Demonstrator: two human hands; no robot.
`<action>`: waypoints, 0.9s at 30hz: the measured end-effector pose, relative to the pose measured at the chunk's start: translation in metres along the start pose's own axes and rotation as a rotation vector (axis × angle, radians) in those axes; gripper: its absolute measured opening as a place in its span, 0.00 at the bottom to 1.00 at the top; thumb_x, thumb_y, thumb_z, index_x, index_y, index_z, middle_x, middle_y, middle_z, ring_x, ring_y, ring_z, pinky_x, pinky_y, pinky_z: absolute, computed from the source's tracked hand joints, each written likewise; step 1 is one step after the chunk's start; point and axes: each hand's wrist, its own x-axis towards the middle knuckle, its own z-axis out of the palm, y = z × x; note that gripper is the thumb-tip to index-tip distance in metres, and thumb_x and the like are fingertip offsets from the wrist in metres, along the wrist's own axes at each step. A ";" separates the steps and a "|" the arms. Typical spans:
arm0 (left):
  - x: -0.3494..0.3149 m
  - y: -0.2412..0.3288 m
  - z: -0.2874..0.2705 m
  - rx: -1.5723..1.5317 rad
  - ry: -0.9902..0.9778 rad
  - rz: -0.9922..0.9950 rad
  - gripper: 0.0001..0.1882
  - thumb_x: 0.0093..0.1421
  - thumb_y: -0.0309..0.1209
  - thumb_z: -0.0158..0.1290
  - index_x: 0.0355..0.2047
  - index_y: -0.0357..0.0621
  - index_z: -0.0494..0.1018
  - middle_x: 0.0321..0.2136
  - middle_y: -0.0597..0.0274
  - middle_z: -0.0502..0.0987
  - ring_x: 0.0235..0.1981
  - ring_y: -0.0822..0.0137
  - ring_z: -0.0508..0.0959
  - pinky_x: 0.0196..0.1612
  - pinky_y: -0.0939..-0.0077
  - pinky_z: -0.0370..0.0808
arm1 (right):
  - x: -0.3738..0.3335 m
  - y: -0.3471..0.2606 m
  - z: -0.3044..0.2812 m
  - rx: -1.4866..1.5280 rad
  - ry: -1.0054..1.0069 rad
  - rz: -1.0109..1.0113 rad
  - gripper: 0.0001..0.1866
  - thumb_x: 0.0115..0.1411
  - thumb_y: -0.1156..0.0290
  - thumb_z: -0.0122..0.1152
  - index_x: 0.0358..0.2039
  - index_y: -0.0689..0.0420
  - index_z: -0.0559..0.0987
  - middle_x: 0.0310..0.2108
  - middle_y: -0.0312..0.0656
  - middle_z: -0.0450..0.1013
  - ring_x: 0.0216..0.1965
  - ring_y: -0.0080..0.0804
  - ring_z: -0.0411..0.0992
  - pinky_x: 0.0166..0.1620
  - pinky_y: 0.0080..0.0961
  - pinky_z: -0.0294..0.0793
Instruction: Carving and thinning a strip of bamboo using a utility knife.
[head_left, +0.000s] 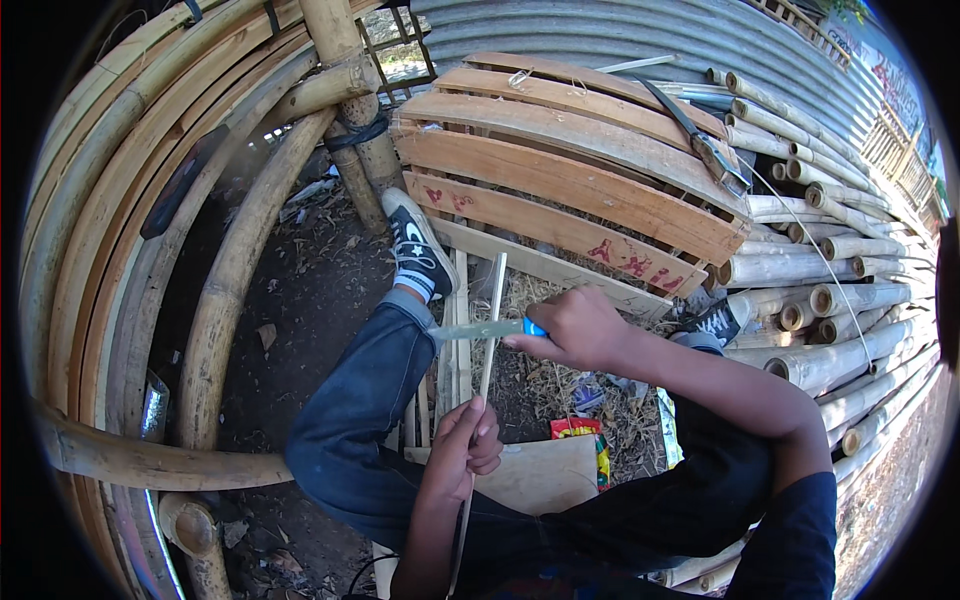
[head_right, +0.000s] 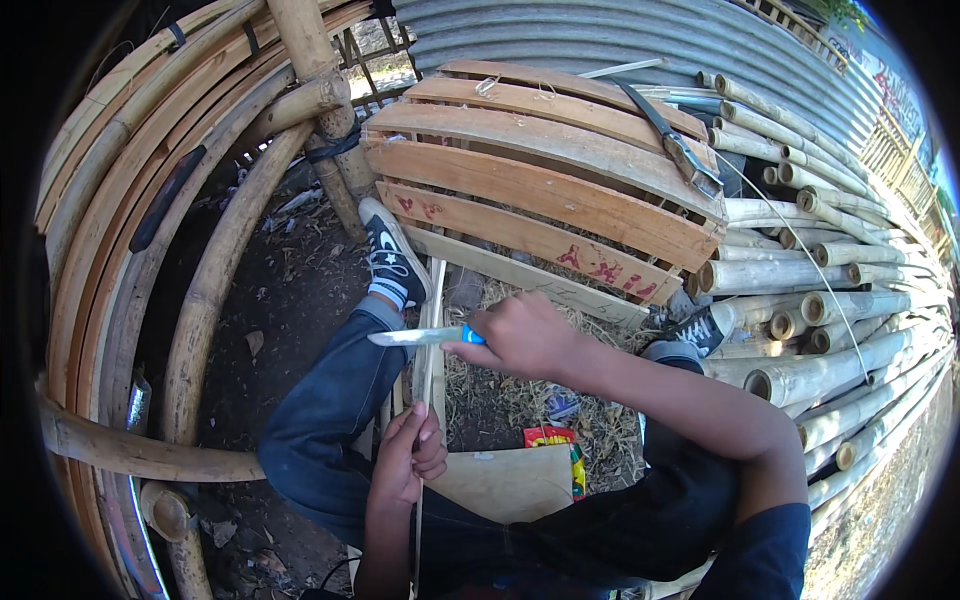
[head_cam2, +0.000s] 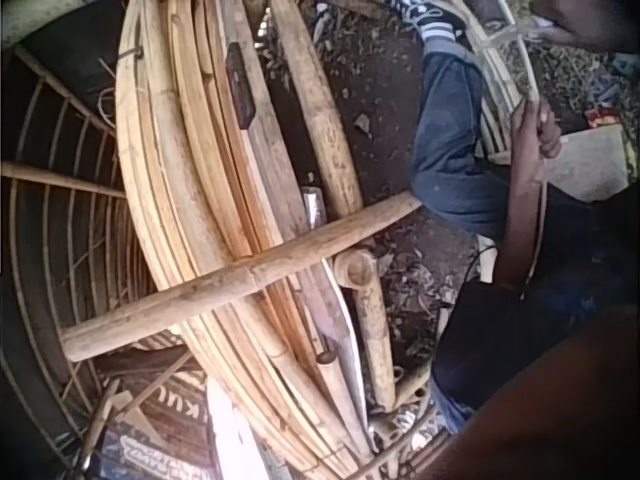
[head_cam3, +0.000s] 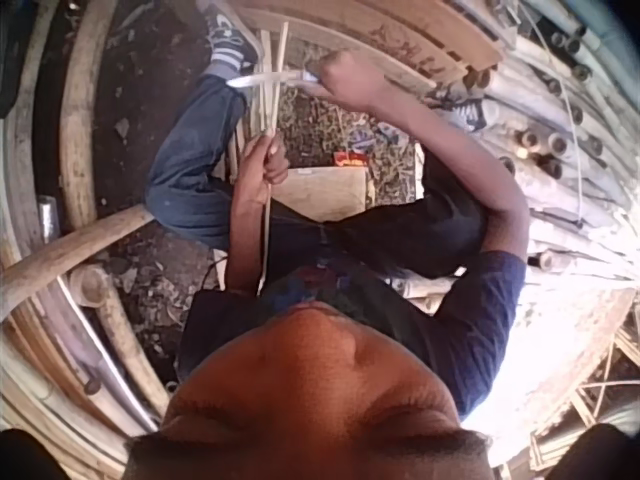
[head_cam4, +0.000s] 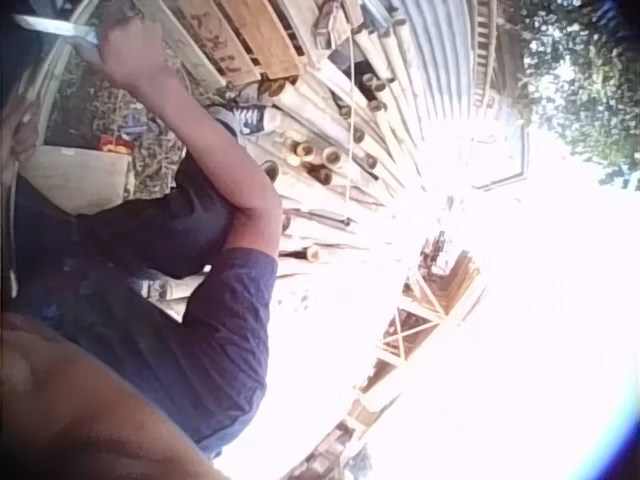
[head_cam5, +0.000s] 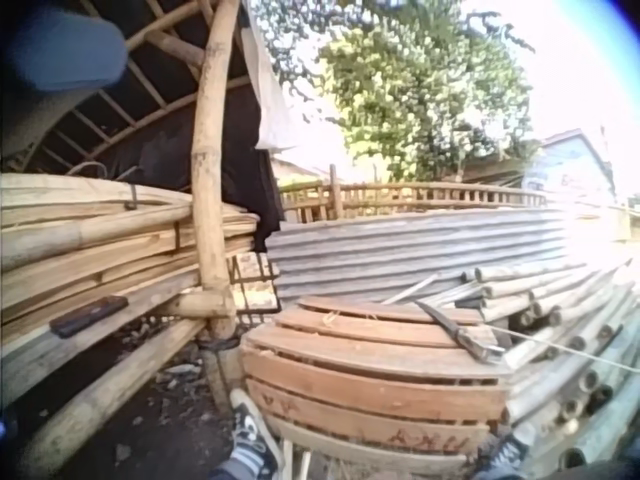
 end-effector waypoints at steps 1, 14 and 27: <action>0.000 -0.002 0.002 -0.001 0.000 0.001 0.18 0.68 0.43 0.36 0.23 0.48 0.59 0.10 0.76 0.50 0.09 0.83 0.47 0.12 0.85 0.43 | 0.000 0.000 0.002 -0.001 -0.001 -0.001 0.30 0.59 0.43 0.46 0.16 0.57 0.73 0.10 0.46 0.67 0.15 0.48 0.70 0.21 0.41 0.69; -0.008 -0.004 0.010 0.305 0.205 0.227 0.18 0.68 0.40 0.37 0.23 0.45 0.61 0.12 0.76 0.53 0.10 0.84 0.50 0.13 0.85 0.45 | 0.008 0.000 -0.003 0.021 0.045 -0.004 0.31 0.59 0.43 0.46 0.14 0.57 0.75 0.11 0.46 0.68 0.15 0.45 0.71 0.21 0.39 0.70; -0.004 -0.010 0.004 0.426 0.298 0.233 0.17 0.68 0.38 0.38 0.23 0.44 0.61 0.12 0.77 0.53 0.11 0.85 0.51 0.13 0.86 0.48 | 0.001 -0.006 0.012 -0.043 0.039 0.063 0.30 0.59 0.42 0.46 0.14 0.56 0.72 0.10 0.43 0.67 0.13 0.45 0.69 0.18 0.36 0.67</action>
